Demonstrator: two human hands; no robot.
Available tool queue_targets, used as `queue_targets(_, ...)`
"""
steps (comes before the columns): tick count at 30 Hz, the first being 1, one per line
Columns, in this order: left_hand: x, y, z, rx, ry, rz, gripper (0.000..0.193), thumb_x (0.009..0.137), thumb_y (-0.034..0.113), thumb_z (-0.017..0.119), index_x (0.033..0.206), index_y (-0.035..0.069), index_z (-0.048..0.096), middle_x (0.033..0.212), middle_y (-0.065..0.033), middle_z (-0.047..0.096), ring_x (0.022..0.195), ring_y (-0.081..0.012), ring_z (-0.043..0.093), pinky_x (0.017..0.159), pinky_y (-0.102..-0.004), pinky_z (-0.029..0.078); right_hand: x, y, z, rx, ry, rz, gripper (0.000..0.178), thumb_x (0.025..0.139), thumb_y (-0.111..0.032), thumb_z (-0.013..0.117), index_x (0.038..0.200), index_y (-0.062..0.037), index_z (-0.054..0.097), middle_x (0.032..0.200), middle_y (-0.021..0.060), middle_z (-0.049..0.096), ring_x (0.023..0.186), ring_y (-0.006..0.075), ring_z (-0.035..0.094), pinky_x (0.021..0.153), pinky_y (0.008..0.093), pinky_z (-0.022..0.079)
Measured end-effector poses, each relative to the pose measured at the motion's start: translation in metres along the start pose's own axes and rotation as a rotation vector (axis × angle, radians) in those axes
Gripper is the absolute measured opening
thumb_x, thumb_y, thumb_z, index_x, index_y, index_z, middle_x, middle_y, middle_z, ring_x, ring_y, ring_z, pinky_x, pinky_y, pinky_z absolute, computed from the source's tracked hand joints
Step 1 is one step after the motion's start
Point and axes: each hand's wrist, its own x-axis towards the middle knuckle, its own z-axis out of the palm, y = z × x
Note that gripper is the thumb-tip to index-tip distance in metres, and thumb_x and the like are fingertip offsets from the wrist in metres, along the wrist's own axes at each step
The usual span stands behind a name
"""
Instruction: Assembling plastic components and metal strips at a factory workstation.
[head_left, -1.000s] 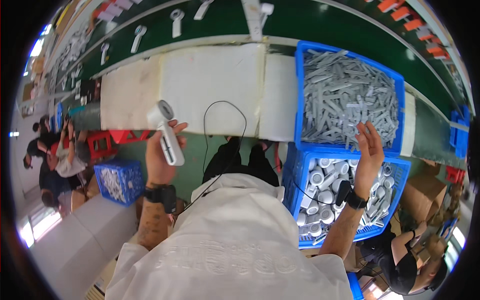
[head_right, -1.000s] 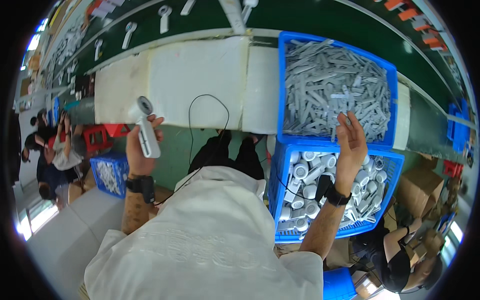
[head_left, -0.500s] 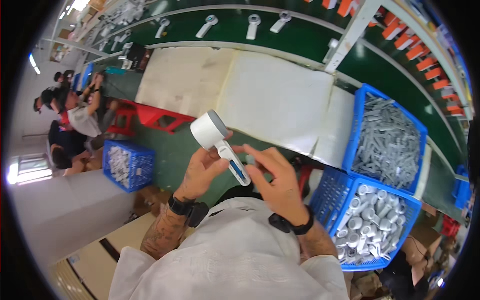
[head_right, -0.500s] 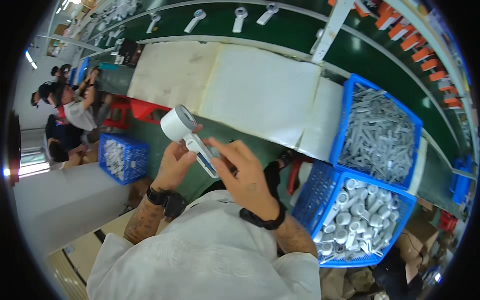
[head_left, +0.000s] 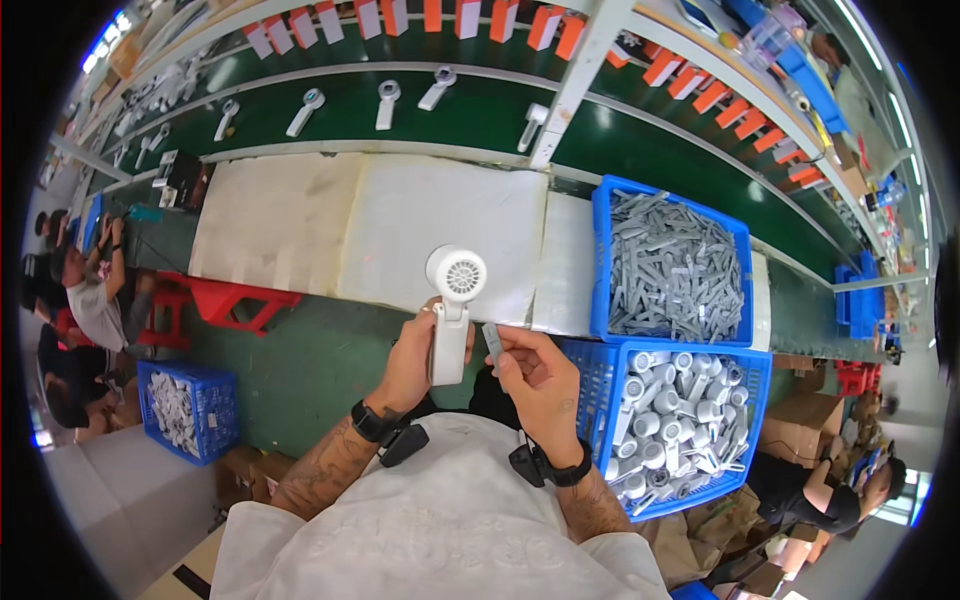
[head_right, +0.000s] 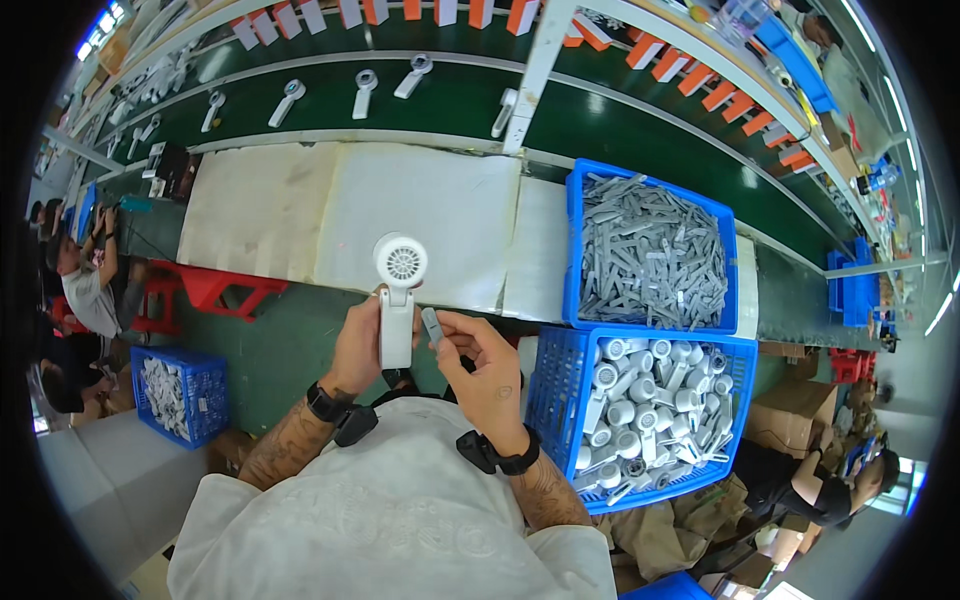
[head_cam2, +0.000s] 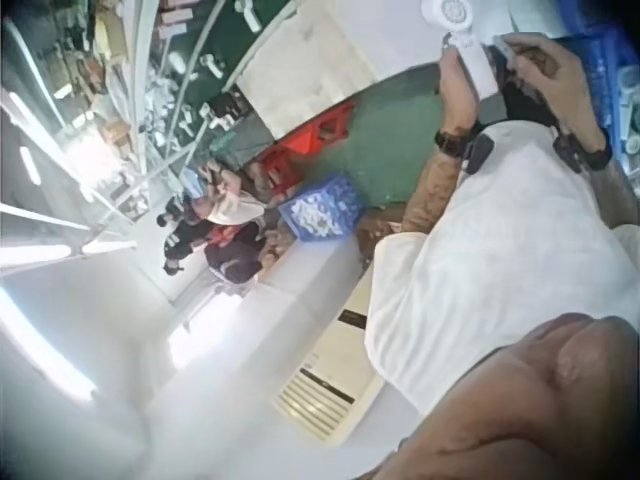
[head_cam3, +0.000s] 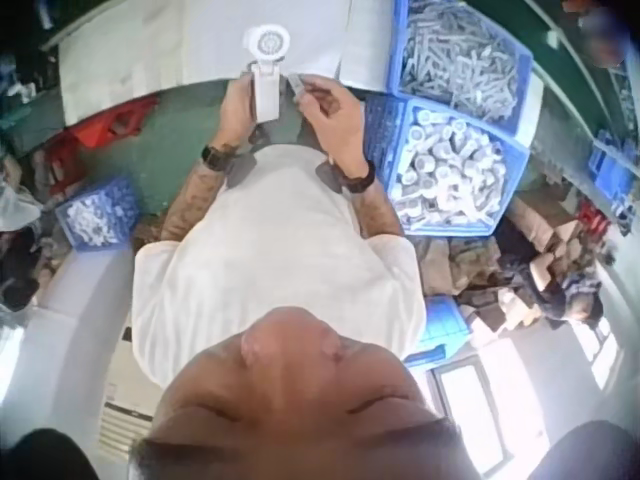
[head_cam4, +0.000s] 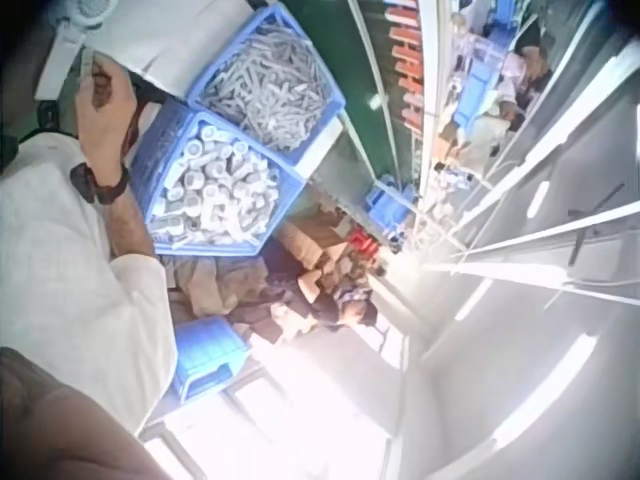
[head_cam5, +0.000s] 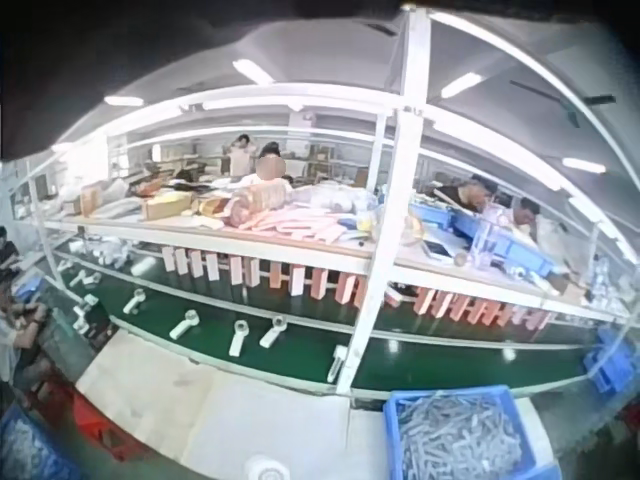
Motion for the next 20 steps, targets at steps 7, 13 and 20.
queue_targets(7, 0.053, -0.028, 0.06, 0.092, -0.053, 0.034, 0.048, 0.105, 0.015, 0.052, 0.149, 0.003, 0.04, 0.126, -0.0066, 0.064, 0.12, -0.0177, 0.058, 0.11, -0.0372, 0.041, 0.019, -0.013, -0.06, -0.344, 0.137, -0.197, 0.037, 0.091, 0.007, 0.066, 0.127, -0.0004, 0.067, 0.1, 0.0113, 0.069, 0.086, 0.0159, 0.068, 0.076, 0.0269, 0.056)
queue_targets(13, 0.087, -0.035, 0.096, 0.225, -0.115, 0.04, 0.048, 0.097, 0.006, 0.067, 0.14, 0.001, 0.045, 0.119, -0.0116, 0.07, 0.113, -0.0171, 0.063, 0.098, -0.0345, 0.052, 0.036, -0.021, -0.112, -0.427, 0.206, -0.337, 0.037, 0.088, 0.008, 0.069, 0.123, -0.003, 0.071, 0.094, 0.0096, 0.068, 0.079, 0.0171, 0.065, 0.067, 0.0276, 0.053)
queue_targets(20, 0.12, -0.029, 0.116, 0.308, -0.207, -0.181, 0.074, 0.093, 0.011, 0.075, 0.153, 0.001, 0.034, 0.118, -0.0098, 0.071, 0.106, -0.0159, 0.066, 0.093, -0.0301, 0.056, 0.047, -0.021, -0.127, -0.72, 0.318, -0.474, 0.033, 0.087, 0.006, 0.07, 0.119, -0.0022, 0.072, 0.107, 0.0119, 0.067, 0.08, 0.0216, 0.067, 0.071, 0.0301, 0.054)
